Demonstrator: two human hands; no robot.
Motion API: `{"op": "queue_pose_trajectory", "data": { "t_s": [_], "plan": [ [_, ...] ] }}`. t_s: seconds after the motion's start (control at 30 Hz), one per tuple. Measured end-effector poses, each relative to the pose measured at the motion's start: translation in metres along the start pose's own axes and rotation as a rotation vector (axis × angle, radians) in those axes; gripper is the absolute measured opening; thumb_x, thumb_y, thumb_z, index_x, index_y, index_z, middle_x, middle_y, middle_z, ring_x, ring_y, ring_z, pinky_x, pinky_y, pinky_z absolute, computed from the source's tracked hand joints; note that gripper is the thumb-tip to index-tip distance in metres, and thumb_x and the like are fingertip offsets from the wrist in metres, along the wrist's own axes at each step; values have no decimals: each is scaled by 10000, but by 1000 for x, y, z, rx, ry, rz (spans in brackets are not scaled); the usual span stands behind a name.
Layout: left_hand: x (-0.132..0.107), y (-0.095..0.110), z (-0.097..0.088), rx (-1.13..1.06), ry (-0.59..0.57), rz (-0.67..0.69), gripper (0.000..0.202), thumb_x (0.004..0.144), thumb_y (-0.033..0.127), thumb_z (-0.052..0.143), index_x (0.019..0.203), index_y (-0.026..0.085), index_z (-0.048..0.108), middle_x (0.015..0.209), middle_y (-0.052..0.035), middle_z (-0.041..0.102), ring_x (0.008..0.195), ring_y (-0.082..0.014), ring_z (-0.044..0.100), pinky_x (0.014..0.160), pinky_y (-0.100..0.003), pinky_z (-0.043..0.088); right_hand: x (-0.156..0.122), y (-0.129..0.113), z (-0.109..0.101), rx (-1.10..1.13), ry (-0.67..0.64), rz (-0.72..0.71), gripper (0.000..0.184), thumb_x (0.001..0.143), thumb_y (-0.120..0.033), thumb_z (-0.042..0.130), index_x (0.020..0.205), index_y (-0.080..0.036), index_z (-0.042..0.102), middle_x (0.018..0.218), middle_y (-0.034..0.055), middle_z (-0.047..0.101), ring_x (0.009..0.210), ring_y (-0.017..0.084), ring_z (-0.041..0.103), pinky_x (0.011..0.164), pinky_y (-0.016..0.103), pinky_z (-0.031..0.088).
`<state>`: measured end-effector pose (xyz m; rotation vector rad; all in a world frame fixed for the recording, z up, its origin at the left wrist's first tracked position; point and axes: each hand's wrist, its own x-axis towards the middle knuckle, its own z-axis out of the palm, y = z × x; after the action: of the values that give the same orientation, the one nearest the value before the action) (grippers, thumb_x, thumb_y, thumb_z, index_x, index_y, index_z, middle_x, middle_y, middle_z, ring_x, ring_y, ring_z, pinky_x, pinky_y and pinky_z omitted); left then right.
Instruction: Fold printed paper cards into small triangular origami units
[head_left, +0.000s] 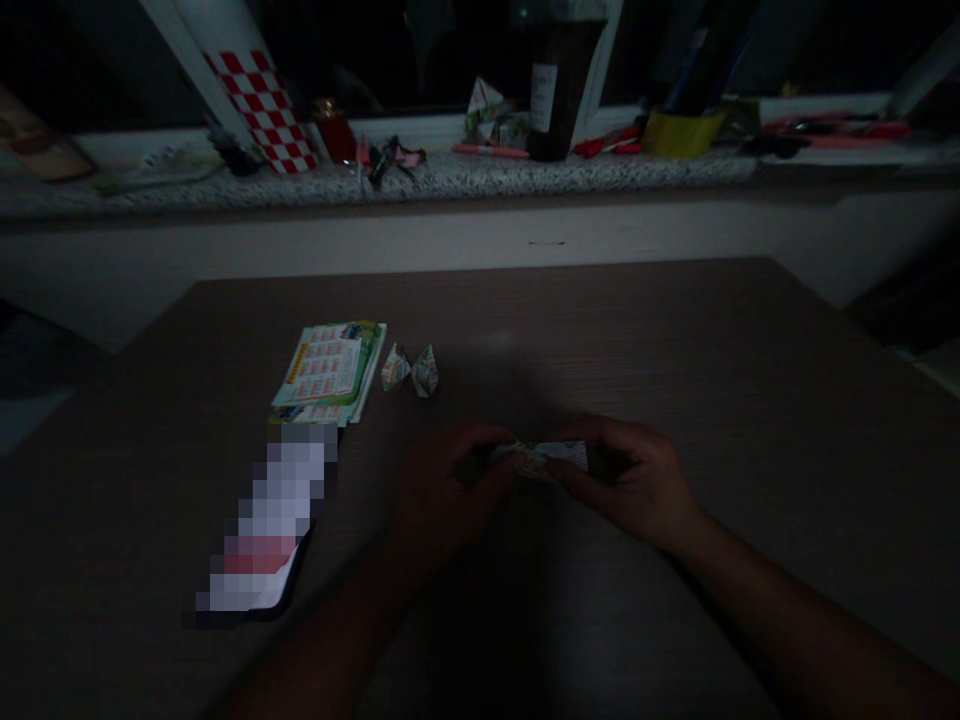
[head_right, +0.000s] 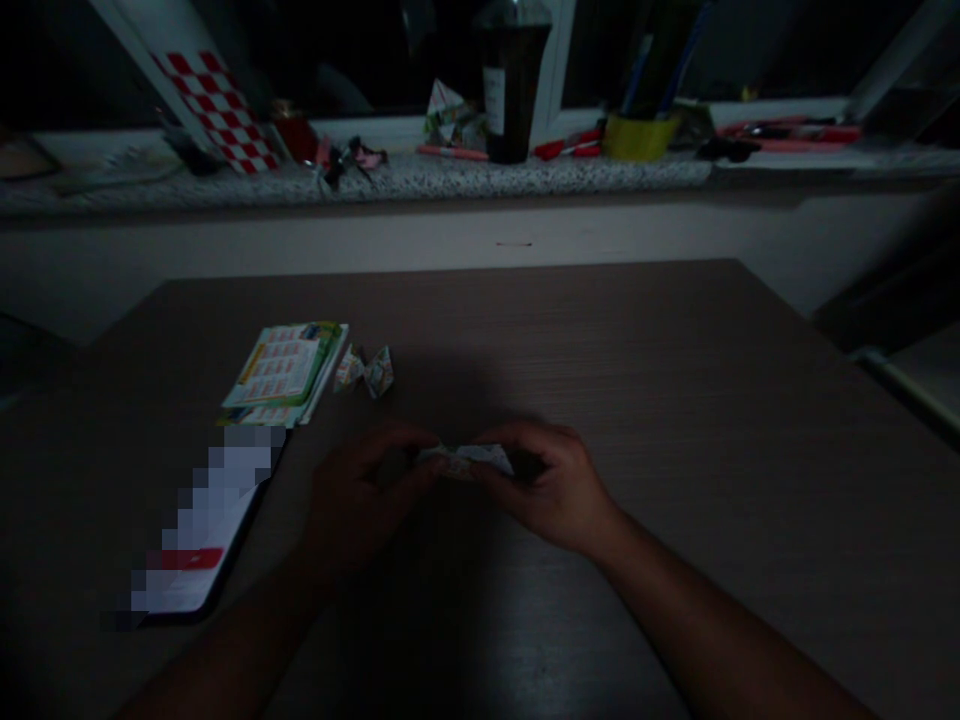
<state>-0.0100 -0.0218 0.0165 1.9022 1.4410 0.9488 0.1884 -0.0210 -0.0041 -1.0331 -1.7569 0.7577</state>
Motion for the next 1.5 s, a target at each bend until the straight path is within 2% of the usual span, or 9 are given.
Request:
{"op": "queue_pose_trajectory", "data": {
  "t_s": [0.17,0.37,0.73,0.97,1.1,1.23,1.4,1.5],
  "plan": [
    [3,0,-2,-56,-103,-38,74,799,267,631,800,203,669,774,17,670,748,-141,604,691,-235,463,0,1,-2,-64,3,-13,75,777,-226,677,848,-207,688,777,31,727,655,158,667,582,256,534],
    [4,1,-2,-139,-229,-113,158,851,293,572,798,185,674,733,25,666,694,-128,596,639,-217,440,0,2,-2,-23,52,69,90,750,-227,701,835,-199,697,745,26,732,631,157,672,577,249,545],
    [1,0,3,-180,-207,-253,253,840,388,577,759,171,678,667,15,666,624,-128,589,541,-205,402,2,-1,0,238,99,220,166,704,-215,745,862,-188,704,783,43,760,656,170,706,585,257,582],
    [-1,2,2,-128,-182,-186,254,839,368,577,710,170,668,610,24,629,573,-112,553,509,-201,372,3,-1,-1,284,113,263,194,704,-226,763,883,-188,700,808,45,763,670,172,714,599,254,592],
    [-2,-2,1,-104,-132,-191,270,840,394,580,707,172,656,605,25,617,578,-113,544,515,-199,376,4,0,-1,297,166,259,258,697,-270,780,921,-189,680,789,40,758,670,179,720,582,255,595],
    [-1,-8,0,-148,-153,-178,266,843,403,582,735,169,651,661,12,640,620,-122,570,546,-202,407,4,2,0,273,194,244,275,696,-257,774,937,-185,662,722,21,744,607,160,703,534,238,581],
    [-2,-5,7,-326,-250,-168,237,800,354,663,974,193,675,893,-13,719,810,-160,650,707,-228,475,1,0,4,163,103,153,309,699,-177,759,990,-204,659,686,-11,718,574,126,671,512,200,544],
    [-2,-4,10,-405,-293,-214,212,809,337,659,960,191,688,860,-9,724,791,-158,654,682,-220,474,-1,1,5,82,59,82,314,712,-182,758,1009,-210,662,747,4,727,621,133,678,547,212,547]
  ]
}}
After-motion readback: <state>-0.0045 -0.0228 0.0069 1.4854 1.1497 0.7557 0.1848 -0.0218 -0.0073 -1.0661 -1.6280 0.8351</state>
